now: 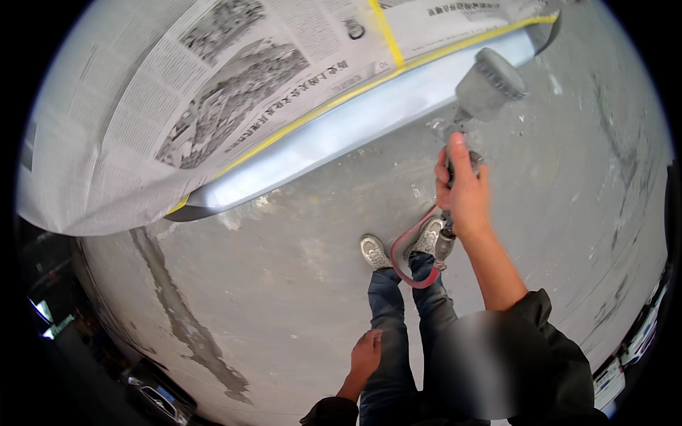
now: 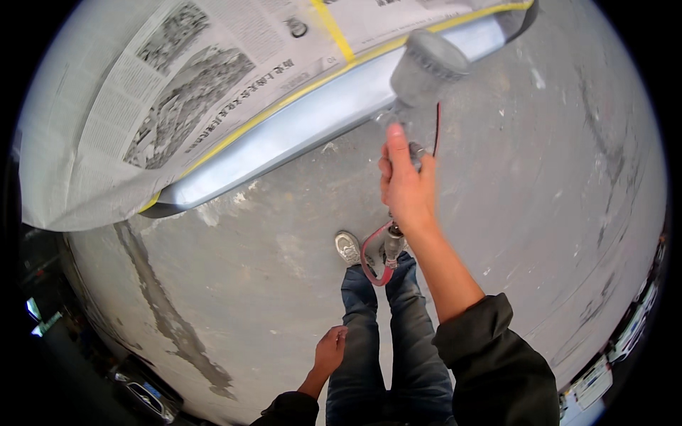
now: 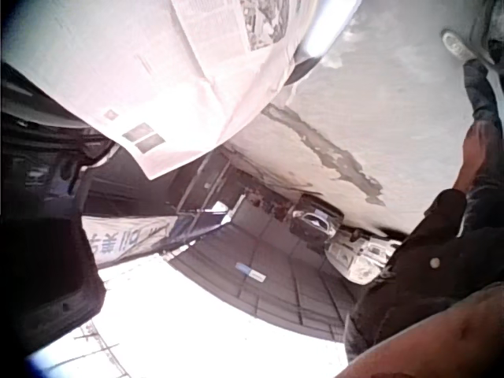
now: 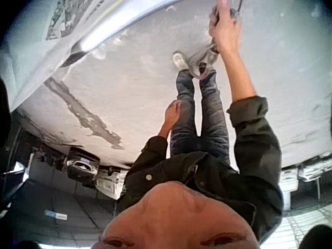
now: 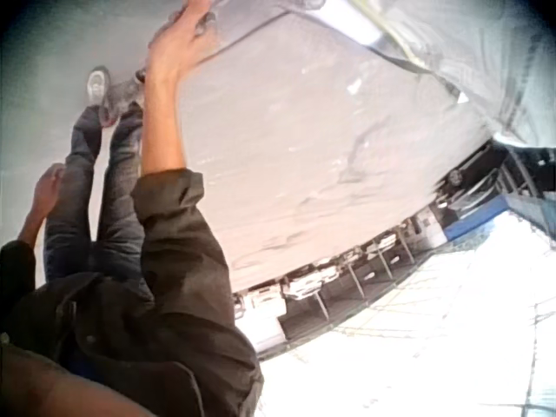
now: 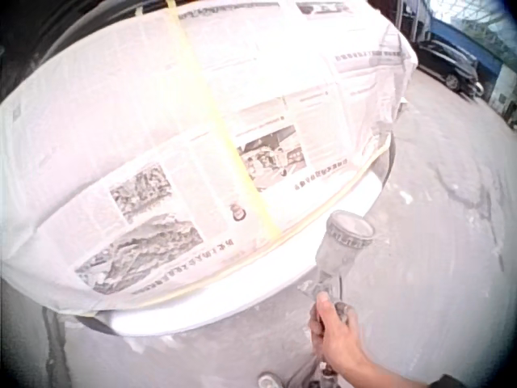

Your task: The person uses a spray gun to apply paint to a car bumper that is masked with newspaper and tape. They move the spray gun in steady passes across the surface to cover it evenly.

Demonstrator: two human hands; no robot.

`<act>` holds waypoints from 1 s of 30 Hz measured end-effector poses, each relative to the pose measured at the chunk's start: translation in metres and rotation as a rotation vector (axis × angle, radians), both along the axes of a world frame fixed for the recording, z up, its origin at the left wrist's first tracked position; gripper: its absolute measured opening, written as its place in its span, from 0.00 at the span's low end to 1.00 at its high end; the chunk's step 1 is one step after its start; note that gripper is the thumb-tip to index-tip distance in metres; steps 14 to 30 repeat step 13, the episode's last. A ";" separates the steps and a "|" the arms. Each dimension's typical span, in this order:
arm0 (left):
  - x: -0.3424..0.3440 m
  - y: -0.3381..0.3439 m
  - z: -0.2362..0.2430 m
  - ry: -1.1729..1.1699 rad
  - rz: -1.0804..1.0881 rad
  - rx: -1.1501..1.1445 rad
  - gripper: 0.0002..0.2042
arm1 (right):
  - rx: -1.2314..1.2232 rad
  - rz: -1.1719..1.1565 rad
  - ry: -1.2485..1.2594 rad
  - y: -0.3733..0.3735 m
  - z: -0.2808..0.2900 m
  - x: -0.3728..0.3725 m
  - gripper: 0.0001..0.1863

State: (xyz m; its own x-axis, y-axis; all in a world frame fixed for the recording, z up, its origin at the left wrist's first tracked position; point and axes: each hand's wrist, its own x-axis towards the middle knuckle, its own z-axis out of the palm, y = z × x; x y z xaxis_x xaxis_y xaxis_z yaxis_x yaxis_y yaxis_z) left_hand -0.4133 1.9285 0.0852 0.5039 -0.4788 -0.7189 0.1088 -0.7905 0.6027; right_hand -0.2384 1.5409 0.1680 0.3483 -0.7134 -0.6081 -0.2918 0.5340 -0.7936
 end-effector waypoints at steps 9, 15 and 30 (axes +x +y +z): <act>-0.004 0.019 0.005 0.024 0.124 0.004 0.08 | 0.274 0.444 -0.037 0.083 0.005 0.047 0.30; -0.004 0.024 0.009 0.016 0.148 0.002 0.08 | 0.269 0.489 -0.113 0.093 0.006 0.055 0.28; -0.004 0.024 0.009 0.016 0.148 0.002 0.08 | 0.269 0.489 -0.113 0.093 0.006 0.055 0.28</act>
